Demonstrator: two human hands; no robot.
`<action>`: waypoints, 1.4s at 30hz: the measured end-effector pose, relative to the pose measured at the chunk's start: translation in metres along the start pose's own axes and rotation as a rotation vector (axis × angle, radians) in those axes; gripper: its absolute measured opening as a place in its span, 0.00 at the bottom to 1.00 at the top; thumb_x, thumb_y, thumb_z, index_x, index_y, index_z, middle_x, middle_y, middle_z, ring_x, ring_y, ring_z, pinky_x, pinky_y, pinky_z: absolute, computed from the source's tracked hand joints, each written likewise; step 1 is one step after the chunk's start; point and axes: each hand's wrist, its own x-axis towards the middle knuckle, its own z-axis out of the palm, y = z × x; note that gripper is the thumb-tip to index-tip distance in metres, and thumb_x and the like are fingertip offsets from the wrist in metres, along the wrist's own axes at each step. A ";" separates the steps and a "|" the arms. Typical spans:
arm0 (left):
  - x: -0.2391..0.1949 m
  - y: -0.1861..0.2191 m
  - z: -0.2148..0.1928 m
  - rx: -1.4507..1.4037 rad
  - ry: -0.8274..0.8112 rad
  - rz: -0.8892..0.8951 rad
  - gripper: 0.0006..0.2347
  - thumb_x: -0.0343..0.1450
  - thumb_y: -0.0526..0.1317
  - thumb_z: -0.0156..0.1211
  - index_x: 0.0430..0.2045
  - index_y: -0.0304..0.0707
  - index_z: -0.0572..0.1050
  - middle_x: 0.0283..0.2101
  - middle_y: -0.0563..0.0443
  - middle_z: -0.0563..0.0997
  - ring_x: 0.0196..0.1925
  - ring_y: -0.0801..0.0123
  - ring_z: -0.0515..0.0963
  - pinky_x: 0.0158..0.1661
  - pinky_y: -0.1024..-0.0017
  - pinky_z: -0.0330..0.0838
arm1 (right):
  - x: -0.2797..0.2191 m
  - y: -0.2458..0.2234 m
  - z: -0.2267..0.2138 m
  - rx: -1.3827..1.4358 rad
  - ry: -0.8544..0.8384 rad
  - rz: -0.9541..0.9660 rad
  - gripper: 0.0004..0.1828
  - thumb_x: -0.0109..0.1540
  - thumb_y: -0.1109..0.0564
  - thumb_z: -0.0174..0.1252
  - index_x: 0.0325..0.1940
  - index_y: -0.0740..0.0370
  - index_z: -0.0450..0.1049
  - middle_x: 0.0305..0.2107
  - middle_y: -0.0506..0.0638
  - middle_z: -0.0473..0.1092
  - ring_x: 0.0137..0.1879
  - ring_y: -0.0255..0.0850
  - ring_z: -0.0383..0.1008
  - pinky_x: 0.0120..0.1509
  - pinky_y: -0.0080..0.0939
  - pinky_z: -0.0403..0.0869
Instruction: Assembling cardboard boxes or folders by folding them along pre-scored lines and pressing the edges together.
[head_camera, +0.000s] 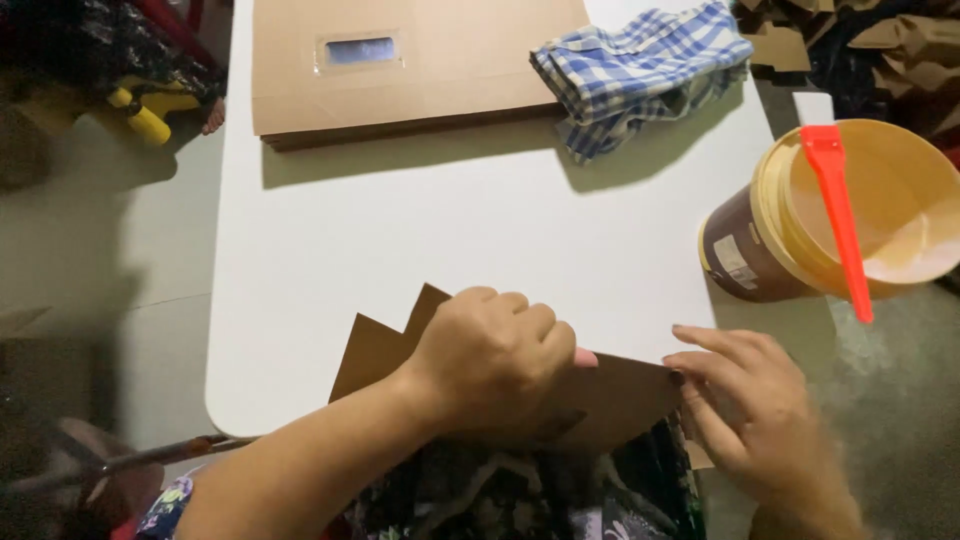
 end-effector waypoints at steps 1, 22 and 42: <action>0.003 0.010 0.002 -0.008 0.002 0.009 0.21 0.80 0.49 0.56 0.15 0.47 0.65 0.17 0.55 0.68 0.17 0.63 0.68 0.19 0.67 0.55 | -0.003 -0.009 0.000 -0.006 0.004 0.010 0.09 0.61 0.56 0.57 0.43 0.54 0.79 0.52 0.50 0.78 0.55 0.45 0.76 0.65 0.49 0.68; 0.022 0.036 0.054 -0.334 -0.045 -0.266 0.03 0.70 0.37 0.67 0.29 0.41 0.78 0.28 0.52 0.83 0.28 0.53 0.78 0.30 0.59 0.69 | -0.258 0.146 -0.054 0.701 0.171 1.219 0.16 0.67 0.66 0.55 0.53 0.83 0.79 0.42 0.68 0.78 0.46 0.56 0.75 0.50 0.55 0.71; -0.027 0.054 0.067 -0.412 -0.143 -0.466 0.05 0.72 0.37 0.62 0.38 0.39 0.80 0.41 0.53 0.85 0.44 0.62 0.81 0.64 0.46 0.66 | -0.305 0.354 0.221 0.452 0.300 1.393 0.17 0.65 0.61 0.60 0.58 0.55 0.80 0.47 0.50 0.79 0.48 0.36 0.76 0.51 0.39 0.72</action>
